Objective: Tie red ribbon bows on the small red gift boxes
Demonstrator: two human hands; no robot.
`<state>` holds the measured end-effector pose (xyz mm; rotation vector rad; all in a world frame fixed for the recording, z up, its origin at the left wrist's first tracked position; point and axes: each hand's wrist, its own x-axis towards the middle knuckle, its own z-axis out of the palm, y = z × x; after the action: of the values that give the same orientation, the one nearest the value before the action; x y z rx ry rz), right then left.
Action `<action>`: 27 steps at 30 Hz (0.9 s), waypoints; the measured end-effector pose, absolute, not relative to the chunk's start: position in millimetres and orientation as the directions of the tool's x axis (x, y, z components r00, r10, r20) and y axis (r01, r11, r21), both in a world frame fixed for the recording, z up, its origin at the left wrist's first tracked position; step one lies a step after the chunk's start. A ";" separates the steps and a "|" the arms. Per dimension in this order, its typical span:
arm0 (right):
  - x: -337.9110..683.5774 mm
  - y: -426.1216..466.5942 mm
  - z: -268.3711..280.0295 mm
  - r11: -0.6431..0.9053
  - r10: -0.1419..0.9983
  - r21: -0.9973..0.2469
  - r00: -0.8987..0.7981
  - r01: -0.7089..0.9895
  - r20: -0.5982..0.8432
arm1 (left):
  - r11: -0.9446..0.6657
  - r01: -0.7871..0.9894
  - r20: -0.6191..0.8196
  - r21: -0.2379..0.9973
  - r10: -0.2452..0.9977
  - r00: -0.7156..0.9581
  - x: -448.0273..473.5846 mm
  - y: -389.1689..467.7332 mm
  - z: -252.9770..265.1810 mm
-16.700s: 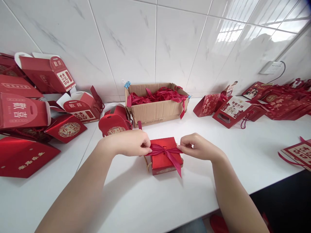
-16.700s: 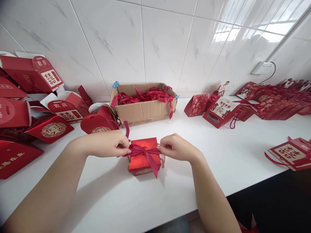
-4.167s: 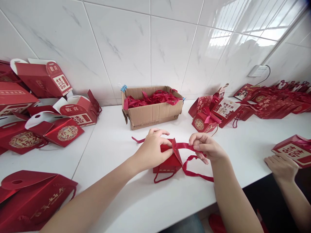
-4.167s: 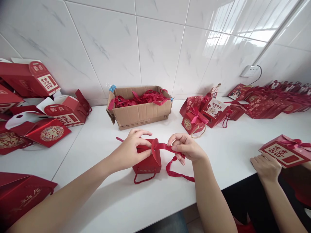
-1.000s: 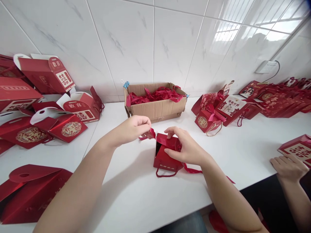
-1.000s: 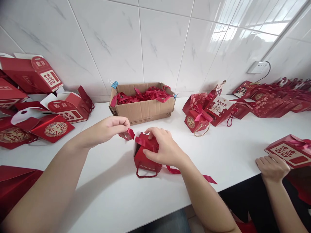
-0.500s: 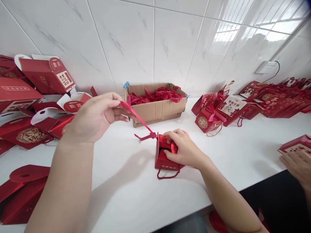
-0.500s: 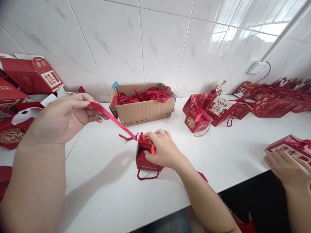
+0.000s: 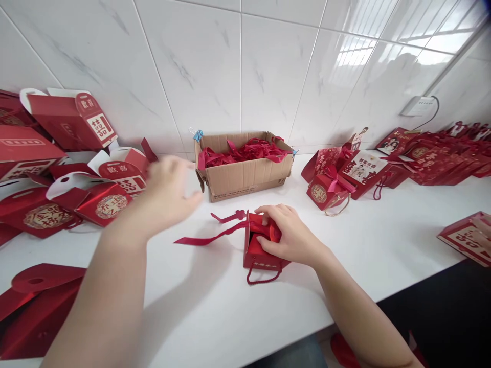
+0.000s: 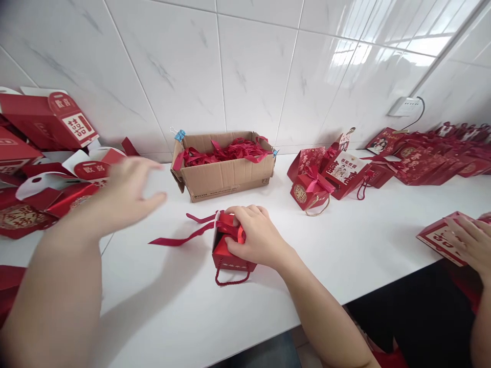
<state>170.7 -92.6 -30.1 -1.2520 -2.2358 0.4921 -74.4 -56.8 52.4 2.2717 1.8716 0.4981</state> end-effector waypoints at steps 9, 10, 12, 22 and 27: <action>212.6 -100.1 -31.0 0.412 0.909 -0.769 -0.284 0.489 0.306 | -0.353 0.705 -0.278 0.615 0.740 0.613 -30.0 -55.5 15.5; 220.0 -104.2 -34.3 0.367 0.927 -0.800 -0.256 0.474 0.274 | -0.353 0.685 -0.267 0.637 0.732 0.626 -29.5 -55.3 15.9; 230.1 -112.9 -41.8 0.279 0.952 -0.861 -0.242 0.425 0.189 | -0.344 0.647 -0.269 0.680 0.704 0.657 -29.0 -55.2 17.2; 210.3 -117.9 -60.2 0.022 0.985 -0.978 -0.170 0.209 -0.014 | -0.176 0.544 -0.301 0.820 0.676 0.673 -26.1 -48.3 8.2; 206.5 -116.8 -59.3 -0.026 0.983 -0.981 -0.173 0.190 -0.060 | -0.187 0.563 -0.333 0.805 0.642 0.691 -21.3 -47.6 6.2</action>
<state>206.5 -116.8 -59.3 -1.2909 -1.4631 1.2796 -21.3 -47.6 6.2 1.8585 0.9451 0.0954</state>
